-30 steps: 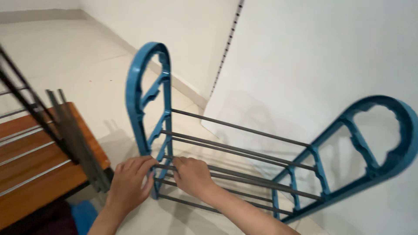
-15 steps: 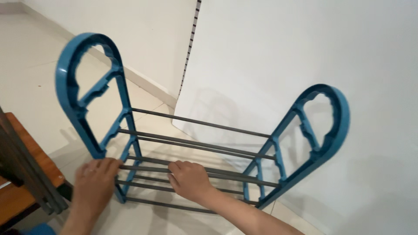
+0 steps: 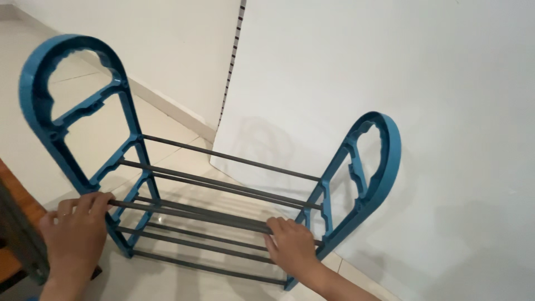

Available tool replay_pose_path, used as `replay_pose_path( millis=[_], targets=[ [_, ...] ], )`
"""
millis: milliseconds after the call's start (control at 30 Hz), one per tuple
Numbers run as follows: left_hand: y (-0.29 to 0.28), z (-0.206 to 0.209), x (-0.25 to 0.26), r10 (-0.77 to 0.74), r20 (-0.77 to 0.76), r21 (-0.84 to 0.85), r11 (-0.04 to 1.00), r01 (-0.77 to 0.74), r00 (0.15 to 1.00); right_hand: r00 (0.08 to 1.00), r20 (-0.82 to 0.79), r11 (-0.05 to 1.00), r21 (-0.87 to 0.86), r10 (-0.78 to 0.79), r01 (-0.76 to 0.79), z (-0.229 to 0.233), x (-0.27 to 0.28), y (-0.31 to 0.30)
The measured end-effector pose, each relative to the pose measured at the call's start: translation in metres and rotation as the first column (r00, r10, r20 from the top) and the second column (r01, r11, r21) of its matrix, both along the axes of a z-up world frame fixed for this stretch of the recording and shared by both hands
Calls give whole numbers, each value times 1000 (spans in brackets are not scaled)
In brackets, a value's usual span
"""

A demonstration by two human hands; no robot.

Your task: The person removes folded blue and maroon cloths from a blue metal shoe rack and places them on the floor. Then the person inserts several metal rods into the side frames of the shoe rack, one at a time, to assemble the rack structure.

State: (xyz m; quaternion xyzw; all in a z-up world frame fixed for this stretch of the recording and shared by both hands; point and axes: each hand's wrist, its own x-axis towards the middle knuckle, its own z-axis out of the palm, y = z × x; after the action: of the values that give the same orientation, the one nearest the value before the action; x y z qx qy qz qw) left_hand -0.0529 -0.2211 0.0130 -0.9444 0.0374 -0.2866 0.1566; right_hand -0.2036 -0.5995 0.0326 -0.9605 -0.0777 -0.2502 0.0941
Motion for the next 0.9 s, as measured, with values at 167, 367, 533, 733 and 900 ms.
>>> replay_pose_path(
  millis=[167, 367, 533, 733, 900],
  targets=[
    [2, -8, 5, 52, 0, 62, 997, -52, 999, 999, 34, 999, 32, 21, -22, 5, -11, -14],
    [-14, 2, -5, 25, -214, 3, 1000, -25, 977, 992, 82, 992, 61, 101, -106, -7, -14, -28],
    [-81, -6, -25, -215, -481, -115, 976, 182, 850, 982, 132, 990, 30, 133, -138, -15, -15, -38],
    [-169, -26, -60, -699, -18, -347, 675, 651, 715, 979, 101, 983, 29, 175, -179, -12, -23, -45],
    [-185, -28, -61, -747, -47, -312, 642, 700, 664, 967, 65, 962, 108, 245, -251, -5, -28, -52]
  ],
)
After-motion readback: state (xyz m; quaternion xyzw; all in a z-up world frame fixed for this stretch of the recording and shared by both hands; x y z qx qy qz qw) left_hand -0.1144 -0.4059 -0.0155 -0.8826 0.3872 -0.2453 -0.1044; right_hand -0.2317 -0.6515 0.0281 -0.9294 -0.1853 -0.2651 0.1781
